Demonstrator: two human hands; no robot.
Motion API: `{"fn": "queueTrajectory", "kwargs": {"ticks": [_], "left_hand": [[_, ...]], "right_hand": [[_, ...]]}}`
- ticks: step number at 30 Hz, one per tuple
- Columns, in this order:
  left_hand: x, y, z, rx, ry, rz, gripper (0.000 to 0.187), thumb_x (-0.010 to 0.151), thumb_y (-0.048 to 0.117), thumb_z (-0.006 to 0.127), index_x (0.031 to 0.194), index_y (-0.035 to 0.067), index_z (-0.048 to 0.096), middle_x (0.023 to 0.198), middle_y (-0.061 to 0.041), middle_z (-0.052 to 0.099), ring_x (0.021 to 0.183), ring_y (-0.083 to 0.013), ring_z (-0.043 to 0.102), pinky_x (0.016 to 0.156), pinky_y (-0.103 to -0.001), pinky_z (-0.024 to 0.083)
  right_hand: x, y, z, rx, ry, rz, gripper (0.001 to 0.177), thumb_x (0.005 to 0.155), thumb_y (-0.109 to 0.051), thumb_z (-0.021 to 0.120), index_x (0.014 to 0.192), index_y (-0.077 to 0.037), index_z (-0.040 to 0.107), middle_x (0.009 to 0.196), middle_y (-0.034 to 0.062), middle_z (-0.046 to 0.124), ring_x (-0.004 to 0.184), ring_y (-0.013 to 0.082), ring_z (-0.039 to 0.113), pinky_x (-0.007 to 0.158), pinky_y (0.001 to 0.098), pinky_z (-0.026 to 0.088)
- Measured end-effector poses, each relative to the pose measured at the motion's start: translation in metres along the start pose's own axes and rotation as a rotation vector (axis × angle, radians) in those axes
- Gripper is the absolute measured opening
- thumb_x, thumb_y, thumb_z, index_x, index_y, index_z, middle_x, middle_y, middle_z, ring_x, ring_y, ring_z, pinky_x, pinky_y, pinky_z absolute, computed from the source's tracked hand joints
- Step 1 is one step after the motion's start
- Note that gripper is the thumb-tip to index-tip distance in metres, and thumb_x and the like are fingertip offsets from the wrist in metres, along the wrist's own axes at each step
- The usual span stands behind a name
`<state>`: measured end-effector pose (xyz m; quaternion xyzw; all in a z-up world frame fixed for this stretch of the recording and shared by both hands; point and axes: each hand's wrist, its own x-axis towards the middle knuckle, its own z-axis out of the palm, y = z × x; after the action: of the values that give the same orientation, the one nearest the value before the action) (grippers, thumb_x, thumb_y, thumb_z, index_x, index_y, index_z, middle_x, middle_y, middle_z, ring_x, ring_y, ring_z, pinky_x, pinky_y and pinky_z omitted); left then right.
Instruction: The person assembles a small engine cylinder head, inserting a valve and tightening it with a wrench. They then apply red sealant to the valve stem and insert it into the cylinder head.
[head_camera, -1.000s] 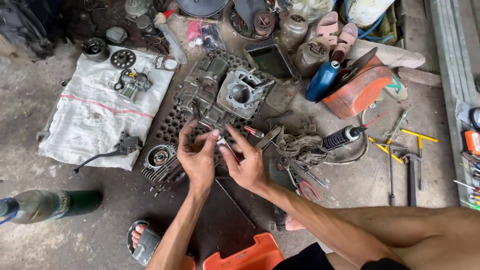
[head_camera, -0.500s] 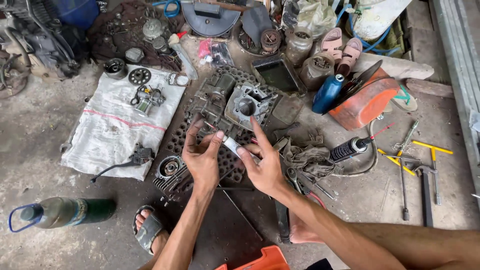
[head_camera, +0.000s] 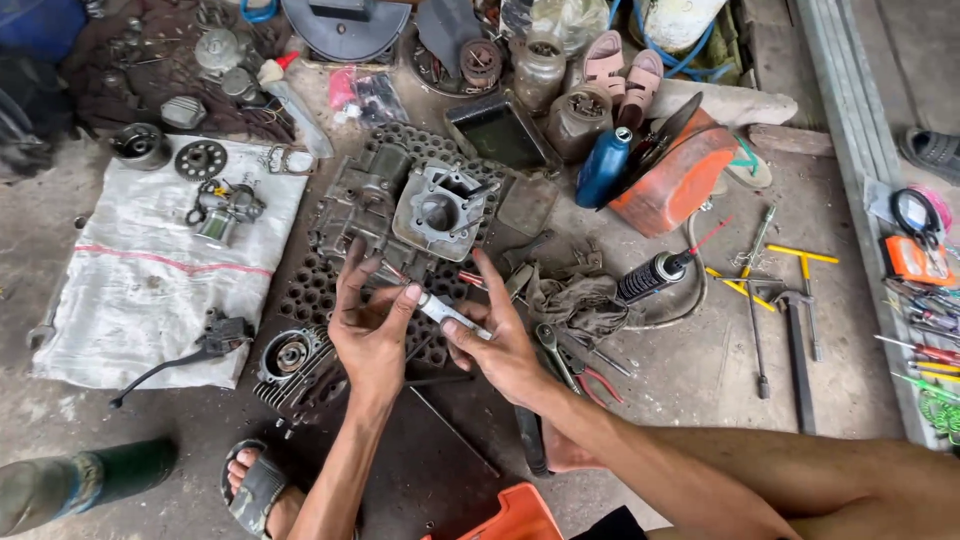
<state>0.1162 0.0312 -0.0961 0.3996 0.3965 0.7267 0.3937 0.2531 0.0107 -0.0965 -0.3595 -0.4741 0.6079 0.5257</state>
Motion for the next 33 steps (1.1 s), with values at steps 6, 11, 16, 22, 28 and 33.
{"fn": "queueTrajectory", "kwargs": {"ticks": [6, 11, 16, 22, 28, 33], "left_hand": [[-0.003, -0.008, -0.003, 0.205, 0.053, -0.049, 0.039, 0.075, -0.001, 0.077, 0.108, -0.005, 0.057, 0.143, -0.020, 0.029, 0.097, -0.0248, 0.065, 0.088, -0.037, 0.056], [0.016, 0.023, -0.017, 0.489, -0.068, 0.176, 0.035, 0.082, 0.007, 0.076, 0.110, 0.003, 0.055, 0.145, -0.013, 0.023, 0.115, -0.0381, 0.054, 0.090, -0.051, 0.050], [0.058, 0.083, -0.026, 0.791, -0.266, 0.553, 0.035, 0.081, 0.005, 0.078, 0.110, 0.006, 0.058, 0.139, -0.015, 0.031, 0.111, -0.0345, 0.056, 0.092, -0.054, 0.049], [0.084, 0.140, -0.034, 1.101, -0.342, 0.788, 0.040, 0.072, 0.030, 0.084, 0.102, 0.017, 0.060, 0.132, -0.005, 0.049, 0.108, -0.0212, 0.060, 0.094, -0.045, 0.036], [0.089, 0.181, -0.046, 1.133, -0.223, 0.864, 0.038, 0.073, 0.029, 0.083, 0.099, 0.014, 0.059, 0.127, -0.008, 0.052, 0.103, -0.0263, 0.060, 0.091, -0.047, 0.035], [0.100, 0.175, -0.075, 1.163, -0.049, 0.868, 0.037, 0.072, 0.026, 0.084, 0.098, 0.016, 0.061, 0.127, -0.006, 0.052, 0.101, -0.0237, 0.061, 0.089, -0.046, 0.035]], "right_hand": [[0.001, 0.046, -0.074, -0.435, 0.174, 0.069, 0.066, 0.089, -0.002, 0.058, 0.145, -0.007, 0.025, 0.088, 0.0221, 0.066, 0.055, 0.0192, 0.063, 0.041, 0.0257, 0.051], [0.026, 0.118, -0.194, -1.353, 0.484, 0.049, 0.042, 0.079, -0.019, 0.067, 0.112, 0.001, 0.051, 0.084, 0.0212, 0.069, 0.075, 0.0378, 0.069, 0.064, 0.0451, 0.057], [0.060, 0.041, -0.135, -1.314, 0.125, 0.114, 0.051, 0.081, -0.027, 0.067, 0.127, -0.008, 0.056, 0.097, 0.0176, 0.070, 0.092, 0.0353, 0.068, 0.077, 0.0459, 0.056], [0.075, -0.084, -0.002, -0.555, -0.202, 0.147, 0.038, 0.077, -0.012, 0.072, 0.115, -0.011, 0.067, 0.087, 0.0126, 0.073, 0.077, 0.0177, 0.072, 0.068, 0.0261, 0.060], [0.102, -0.128, 0.076, -0.235, -0.391, 0.256, 0.029, 0.085, -0.014, 0.063, 0.108, 0.002, 0.066, 0.095, 0.0192, 0.071, 0.089, 0.0217, 0.067, 0.073, 0.0316, 0.057], [0.125, -0.115, 0.112, -0.113, -0.489, 0.283, 0.026, 0.090, -0.018, 0.058, 0.106, 0.000, 0.066, 0.099, 0.0187, 0.070, 0.095, 0.0243, 0.067, 0.077, 0.0354, 0.056]]}}
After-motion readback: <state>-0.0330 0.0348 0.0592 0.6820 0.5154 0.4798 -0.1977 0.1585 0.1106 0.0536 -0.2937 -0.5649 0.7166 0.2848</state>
